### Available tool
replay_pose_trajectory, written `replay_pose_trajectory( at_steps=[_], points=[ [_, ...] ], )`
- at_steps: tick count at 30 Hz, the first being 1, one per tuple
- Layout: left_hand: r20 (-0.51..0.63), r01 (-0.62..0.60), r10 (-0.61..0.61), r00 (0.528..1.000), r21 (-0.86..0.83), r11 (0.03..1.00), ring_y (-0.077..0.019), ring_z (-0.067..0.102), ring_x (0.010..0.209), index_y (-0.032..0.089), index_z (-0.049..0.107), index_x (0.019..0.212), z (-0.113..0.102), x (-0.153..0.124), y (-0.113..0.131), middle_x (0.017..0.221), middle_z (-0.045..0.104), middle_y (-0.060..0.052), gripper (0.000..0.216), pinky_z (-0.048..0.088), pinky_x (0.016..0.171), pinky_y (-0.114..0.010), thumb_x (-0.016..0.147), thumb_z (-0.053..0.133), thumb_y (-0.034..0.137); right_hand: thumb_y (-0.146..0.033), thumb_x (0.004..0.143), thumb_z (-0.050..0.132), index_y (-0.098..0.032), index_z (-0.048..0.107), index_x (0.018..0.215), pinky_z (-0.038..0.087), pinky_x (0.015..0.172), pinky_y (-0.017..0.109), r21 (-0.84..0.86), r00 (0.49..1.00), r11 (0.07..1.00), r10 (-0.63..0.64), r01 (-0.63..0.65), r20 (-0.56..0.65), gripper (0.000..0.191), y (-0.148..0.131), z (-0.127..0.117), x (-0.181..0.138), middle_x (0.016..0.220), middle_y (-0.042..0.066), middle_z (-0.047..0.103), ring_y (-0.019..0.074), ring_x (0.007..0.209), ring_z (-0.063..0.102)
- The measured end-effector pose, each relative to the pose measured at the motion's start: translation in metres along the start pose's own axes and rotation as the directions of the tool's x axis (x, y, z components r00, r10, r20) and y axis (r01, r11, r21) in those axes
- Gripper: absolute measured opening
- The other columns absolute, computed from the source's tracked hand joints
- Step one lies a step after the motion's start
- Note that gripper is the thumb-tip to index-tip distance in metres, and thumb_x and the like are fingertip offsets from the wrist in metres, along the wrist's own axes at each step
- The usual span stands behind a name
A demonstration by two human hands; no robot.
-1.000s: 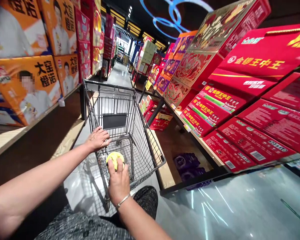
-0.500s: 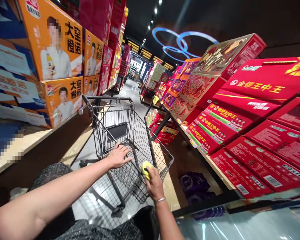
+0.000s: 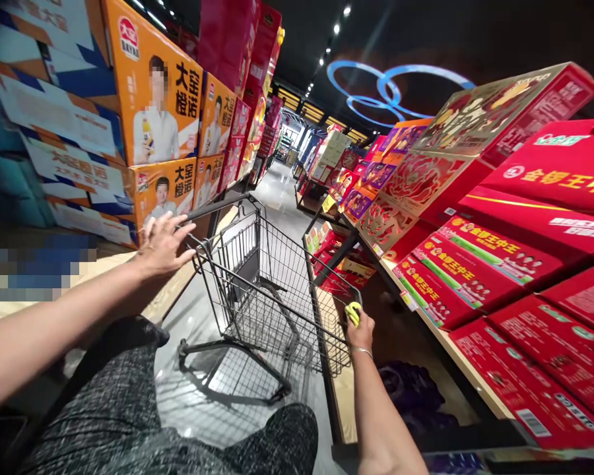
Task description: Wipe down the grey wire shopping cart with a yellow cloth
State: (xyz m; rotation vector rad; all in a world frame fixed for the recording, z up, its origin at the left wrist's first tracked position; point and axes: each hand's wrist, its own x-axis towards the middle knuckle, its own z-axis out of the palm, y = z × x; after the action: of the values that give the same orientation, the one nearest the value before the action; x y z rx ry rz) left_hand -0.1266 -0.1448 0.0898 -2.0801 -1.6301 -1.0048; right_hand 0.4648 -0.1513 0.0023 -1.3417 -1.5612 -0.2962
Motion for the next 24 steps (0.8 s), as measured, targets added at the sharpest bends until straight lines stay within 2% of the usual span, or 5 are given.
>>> replay_pose_trajectory(
  at_steps=[5,10,13,20,24],
  points=[
    [0.112,-0.122,0.148,0.983,-0.208,0.971,-0.0326,0.036,0.137,0.010,0.064,0.117,-0.006,0.002,-0.029,0.131,0.058,-0.009,0.043,0.019,0.116,-0.059,0.093,0.054,0.044,-0.035,0.083,0.062,-0.023,0.061,0.120,0.050,0.089,0.046,0.155,0.988,0.977,-0.152,0.147,0.022,0.039,-0.107,0.080,0.017,0.103,0.007,0.054,0.0231,0.098,0.056],
    [0.024,-0.127,0.144,0.989,-0.338,0.932,-0.0287,0.048,0.123,0.015,0.069,0.108,0.003,-0.018,-0.006,0.111,0.067,-0.009,0.037,0.035,0.111,-0.047,0.090,0.056,0.045,-0.014,0.088,0.059,-0.035,0.054,0.135,0.047,0.103,0.046,0.307,0.890,0.844,-0.455,0.439,-0.022,0.051,-0.270,0.131,0.004,0.123,0.008,0.048,0.0236,0.120,0.051],
    [0.012,-0.130,0.144,0.990,-0.354,0.926,-0.0309,0.044,0.124,0.018,0.068,0.115,0.001,-0.031,0.012,0.111,0.065,-0.010,0.040,0.035,0.109,-0.050,0.091,0.054,0.046,-0.015,0.088,0.062,-0.037,0.056,0.132,0.047,0.104,0.045,0.329,0.864,0.817,-0.503,0.474,0.005,0.049,-0.327,0.144,-0.005,0.124,0.009,0.047,0.0241,0.120,0.049],
    [0.031,-0.084,0.110,0.993,-0.455,0.887,-0.0330,0.037,0.126,0.019,0.068,0.113,-0.004,-0.040,0.040,0.114,0.062,-0.010,0.044,0.030,0.111,-0.051,0.089,0.055,0.054,-0.035,0.077,0.077,-0.032,0.068,0.106,0.043,0.104,0.054,0.429,0.800,0.742,-0.596,0.515,0.071,0.030,-0.338,0.143,-0.016,0.117,0.007,0.050,0.0293,0.120,0.043],
    [0.052,-0.020,0.051,0.997,-0.481,0.876,-0.0311,0.038,0.126,0.024,0.070,0.111,-0.003,-0.037,0.051,0.112,0.064,-0.006,0.033,0.029,0.113,-0.049,0.085,0.064,0.044,-0.024,0.080,0.072,-0.029,0.064,0.099,0.042,0.106,0.055,0.496,0.839,0.742,-0.542,0.451,0.049,0.021,-0.331,0.137,-0.021,0.107,0.005,0.052,0.0268,0.118,0.048]
  ],
)
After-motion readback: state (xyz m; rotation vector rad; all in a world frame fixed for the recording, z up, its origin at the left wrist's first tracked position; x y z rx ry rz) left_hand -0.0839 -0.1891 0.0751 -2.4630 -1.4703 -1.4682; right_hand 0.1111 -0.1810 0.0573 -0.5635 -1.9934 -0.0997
